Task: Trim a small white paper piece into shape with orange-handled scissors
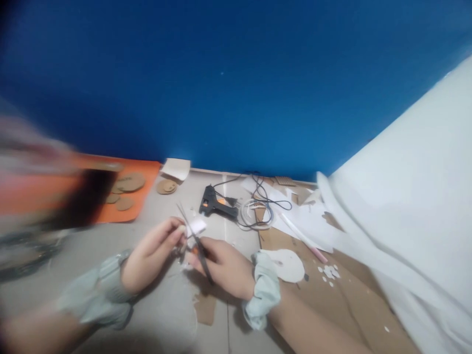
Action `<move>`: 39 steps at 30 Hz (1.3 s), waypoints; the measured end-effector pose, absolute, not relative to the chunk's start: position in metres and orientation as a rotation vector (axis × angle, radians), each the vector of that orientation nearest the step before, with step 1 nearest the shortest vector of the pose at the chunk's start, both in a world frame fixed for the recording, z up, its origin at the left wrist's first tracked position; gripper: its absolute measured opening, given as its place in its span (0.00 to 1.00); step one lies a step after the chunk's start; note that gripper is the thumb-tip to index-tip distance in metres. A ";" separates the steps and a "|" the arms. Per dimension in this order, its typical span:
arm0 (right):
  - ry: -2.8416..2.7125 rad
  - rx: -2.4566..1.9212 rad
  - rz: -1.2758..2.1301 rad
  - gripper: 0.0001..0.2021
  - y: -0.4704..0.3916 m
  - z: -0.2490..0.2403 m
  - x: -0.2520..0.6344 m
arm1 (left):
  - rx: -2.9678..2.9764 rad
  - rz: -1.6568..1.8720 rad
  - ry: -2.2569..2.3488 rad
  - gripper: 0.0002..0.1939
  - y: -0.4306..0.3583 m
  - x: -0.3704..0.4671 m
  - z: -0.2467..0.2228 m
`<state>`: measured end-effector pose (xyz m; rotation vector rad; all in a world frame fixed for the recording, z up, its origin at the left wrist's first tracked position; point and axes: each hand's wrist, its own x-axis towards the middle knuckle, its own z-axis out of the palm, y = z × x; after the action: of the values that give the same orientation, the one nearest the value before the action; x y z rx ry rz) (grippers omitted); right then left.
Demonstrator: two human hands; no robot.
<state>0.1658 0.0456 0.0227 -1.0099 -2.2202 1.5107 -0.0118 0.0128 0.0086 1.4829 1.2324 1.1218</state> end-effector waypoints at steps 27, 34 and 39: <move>-1.715 -1.200 1.380 0.03 0.039 0.008 0.156 | 1.781 0.699 1.386 0.10 0.008 -0.010 0.010; -1.638 -1.182 1.460 0.03 0.039 0.007 0.158 | 1.801 0.725 1.363 0.09 0.010 -0.008 0.007; -1.597 -1.190 1.475 0.05 0.038 0.007 0.157 | 1.780 0.736 1.339 0.08 0.010 -0.008 0.006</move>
<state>0.1573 0.0379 0.0066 -1.1900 -1.5967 1.4749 -0.0083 0.0101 0.0062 1.7800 1.3393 0.7358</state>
